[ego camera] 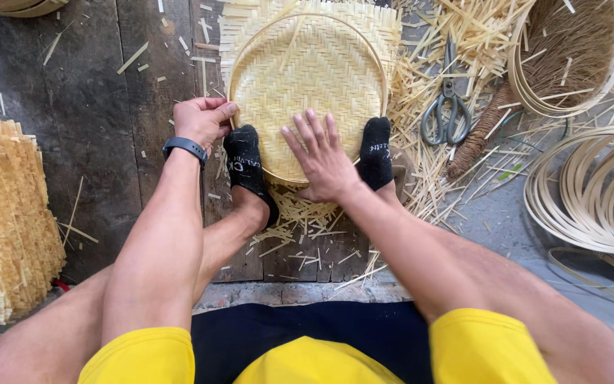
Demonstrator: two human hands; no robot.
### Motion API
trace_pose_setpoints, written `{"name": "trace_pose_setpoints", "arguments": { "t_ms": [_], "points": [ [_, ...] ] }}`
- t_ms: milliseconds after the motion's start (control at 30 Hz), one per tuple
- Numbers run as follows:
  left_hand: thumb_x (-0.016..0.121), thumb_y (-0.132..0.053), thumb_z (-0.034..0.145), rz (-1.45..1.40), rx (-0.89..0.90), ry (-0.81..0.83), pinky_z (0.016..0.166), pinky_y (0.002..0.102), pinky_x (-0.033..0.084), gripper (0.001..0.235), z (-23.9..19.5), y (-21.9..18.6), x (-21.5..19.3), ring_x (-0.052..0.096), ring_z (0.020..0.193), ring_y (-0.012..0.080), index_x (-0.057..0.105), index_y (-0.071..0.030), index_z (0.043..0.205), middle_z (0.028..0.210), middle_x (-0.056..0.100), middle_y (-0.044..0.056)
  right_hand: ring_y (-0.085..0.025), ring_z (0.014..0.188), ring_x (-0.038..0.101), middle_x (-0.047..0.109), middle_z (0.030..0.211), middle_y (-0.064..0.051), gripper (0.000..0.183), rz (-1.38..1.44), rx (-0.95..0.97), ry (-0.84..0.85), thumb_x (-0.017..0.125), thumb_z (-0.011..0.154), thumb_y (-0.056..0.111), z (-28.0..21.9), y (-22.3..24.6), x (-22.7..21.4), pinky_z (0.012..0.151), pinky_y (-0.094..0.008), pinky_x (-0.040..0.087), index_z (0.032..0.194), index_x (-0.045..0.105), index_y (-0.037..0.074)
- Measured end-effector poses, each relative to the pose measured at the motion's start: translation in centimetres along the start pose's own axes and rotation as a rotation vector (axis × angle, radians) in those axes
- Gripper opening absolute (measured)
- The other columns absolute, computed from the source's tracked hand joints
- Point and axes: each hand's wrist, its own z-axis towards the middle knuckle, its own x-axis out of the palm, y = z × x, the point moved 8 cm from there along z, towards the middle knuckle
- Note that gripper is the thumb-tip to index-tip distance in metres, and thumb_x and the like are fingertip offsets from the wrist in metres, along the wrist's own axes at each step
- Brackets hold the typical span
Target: The person assembles round bamboo baskets by placing a woven mat over a wooden form, fitting a bamboo ring over the mat, and trimming the excess mat with shears. The finished baskets are stacked nearby.
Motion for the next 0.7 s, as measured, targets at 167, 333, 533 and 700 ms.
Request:
{"name": "trace_pose_setpoints", "arguments": {
  "t_ms": [167, 333, 533, 700],
  "points": [
    [0.084, -0.007, 0.083, -0.017, 0.000, 0.005, 0.063, 0.031, 0.064, 0.019, 0.4, 0.3, -0.2, 0.073, 0.075, 0.0142, 0.075, 0.000, 0.098, 0.090, 0.076, 0.008, -0.035, 0.162, 0.003, 0.010, 0.172, -0.018, 0.108, -0.226, -0.032, -0.450, 0.074, 0.080, 0.027, -0.6, 0.5, 1.3, 0.132, -0.058, 0.002, 0.169, 0.016, 0.013],
    [0.084, -0.006, 0.084, -0.004, 0.013, 0.022, 0.062, 0.031, 0.064, 0.017, 0.3, -0.3, 0.2, 0.073, 0.074, 0.0154, 0.074, 0.001, 0.097, 0.089, 0.076, 0.009, -0.036, 0.158, 0.009, 0.016, 0.168, -0.017, 0.110, -0.093, -0.012, -0.390, 0.076, 0.070, 0.028, -0.7, -0.4, 2.2, 0.129, -0.059, 0.003, 0.164, 0.020, 0.014],
    [0.083, -0.005, 0.083, 0.053, -0.018, 0.051, 0.065, 0.033, 0.067, 0.017, 0.6, -0.7, 0.2, 0.075, 0.075, 0.0173, 0.072, 0.002, 0.093, 0.088, 0.076, 0.010, -0.038, 0.154, 0.011, 0.019, 0.162, -0.019, 0.115, 0.071, 0.041, -0.449, 0.081, 0.063, 0.038, -0.3, 0.0, 2.3, 0.126, -0.064, 0.005, 0.159, 0.022, 0.013],
    [0.083, -0.005, 0.082, 0.147, -0.077, 0.079, 0.060, 0.030, 0.067, 0.015, -0.4, -2.9, 0.4, 0.076, 0.070, 0.0172, 0.072, 0.002, 0.091, 0.085, 0.076, 0.011, -0.033, 0.161, 0.012, 0.025, 0.167, -0.012, 0.103, -0.314, 0.103, -0.604, 0.078, 0.079, 0.030, -0.8, 1.3, 2.3, 0.134, -0.060, 0.007, 0.166, 0.024, 0.017]
  ]
}}
